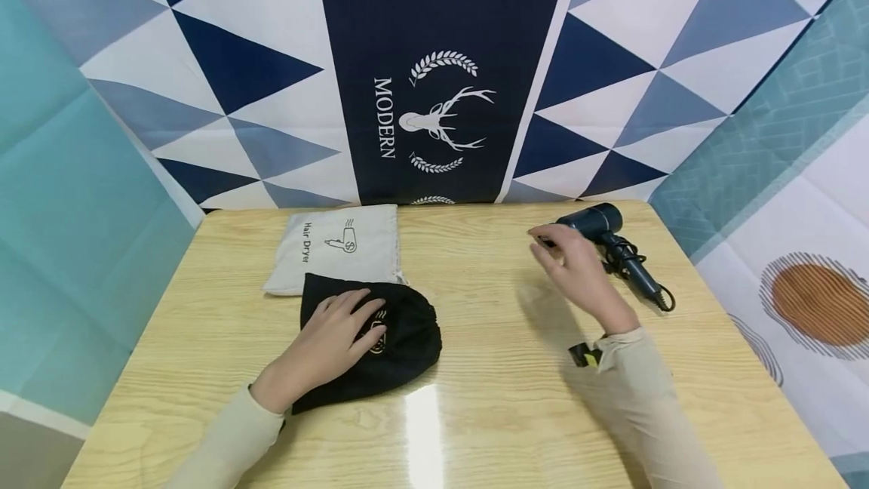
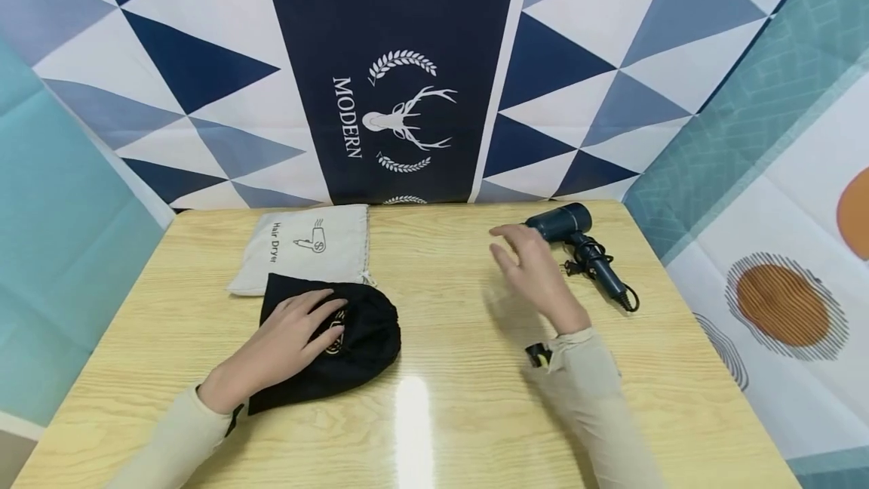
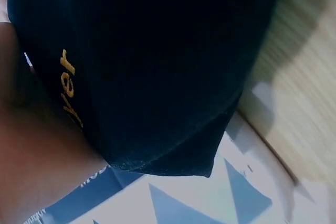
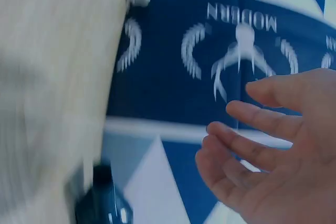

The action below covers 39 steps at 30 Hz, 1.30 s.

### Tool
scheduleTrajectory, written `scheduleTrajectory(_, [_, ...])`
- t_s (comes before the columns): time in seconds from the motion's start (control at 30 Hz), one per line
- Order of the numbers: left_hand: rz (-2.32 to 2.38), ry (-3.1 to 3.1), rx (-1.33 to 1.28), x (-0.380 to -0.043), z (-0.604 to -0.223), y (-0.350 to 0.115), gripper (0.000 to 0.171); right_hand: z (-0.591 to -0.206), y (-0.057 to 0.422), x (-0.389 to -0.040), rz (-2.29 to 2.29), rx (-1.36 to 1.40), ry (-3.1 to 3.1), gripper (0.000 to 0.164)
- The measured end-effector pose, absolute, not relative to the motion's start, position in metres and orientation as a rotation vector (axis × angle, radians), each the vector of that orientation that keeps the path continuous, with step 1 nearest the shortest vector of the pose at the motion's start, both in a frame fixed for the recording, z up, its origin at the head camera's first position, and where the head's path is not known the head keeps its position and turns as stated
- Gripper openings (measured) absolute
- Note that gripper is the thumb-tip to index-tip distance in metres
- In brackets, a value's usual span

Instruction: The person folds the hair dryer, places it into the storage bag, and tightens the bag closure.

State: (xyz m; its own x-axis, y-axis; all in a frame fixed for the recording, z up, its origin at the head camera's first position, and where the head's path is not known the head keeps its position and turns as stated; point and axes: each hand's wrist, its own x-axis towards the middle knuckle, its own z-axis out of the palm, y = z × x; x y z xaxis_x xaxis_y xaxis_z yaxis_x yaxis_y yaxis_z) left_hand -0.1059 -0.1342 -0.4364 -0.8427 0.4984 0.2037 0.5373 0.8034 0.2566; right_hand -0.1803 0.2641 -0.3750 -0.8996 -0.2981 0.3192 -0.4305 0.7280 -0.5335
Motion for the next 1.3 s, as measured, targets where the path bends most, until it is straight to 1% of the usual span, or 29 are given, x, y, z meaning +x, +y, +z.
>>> scheduleTrajectory(0.13, [-0.486,-2.856,-0.761,-0.098,-0.435,-0.147,0.045,-0.370,0.303,-0.189,0.846,0.435,-2.766,0.041])
scheduleTrajectory(0.23, [-0.503,-2.877,-0.716,-0.094,-0.434,-0.157,0.044,-0.373,0.339,-0.195,0.770,0.294,-2.803,0.048])
scheduleTrajectory(0.4, [-0.567,-2.942,-0.692,-0.093,-0.433,-0.170,0.046,-0.393,0.403,-0.190,0.680,0.005,-2.923,0.062])
scheduleTrajectory(0.57, [-0.675,-3.016,-0.635,-0.088,-0.428,-0.180,0.050,-0.414,0.445,-0.184,0.855,-0.127,-3.094,0.078])
scheduleTrajectory(0.73, [-0.757,-2.972,-0.579,-0.084,-0.414,-0.178,0.056,-0.428,0.453,-0.193,0.980,-0.141,-3.213,0.092])
scheduleTrajectory(0.83, [-0.769,-2.921,-0.607,-0.087,-0.400,-0.167,0.059,-0.432,0.451,-0.198,0.978,-0.144,-3.224,0.098])
scheduleTrajectory(1.07, [-0.832,-2.889,-0.754,-0.102,-0.372,-0.126,0.059,-0.437,0.448,-0.203,1.110,-0.147,-3.207,0.104])
scheduleTrajectory(1.2, [-0.890,-2.866,-0.808,-0.107,-0.366,-0.106,0.059,-0.440,0.444,-0.204,1.265,-0.208,-3.179,0.109])
scheduleTrajectory(1.3, [-0.934,-2.842,-0.846,-0.112,-0.363,-0.095,0.060,-0.440,0.444,-0.203,1.312,-0.222,-3.138,0.107])
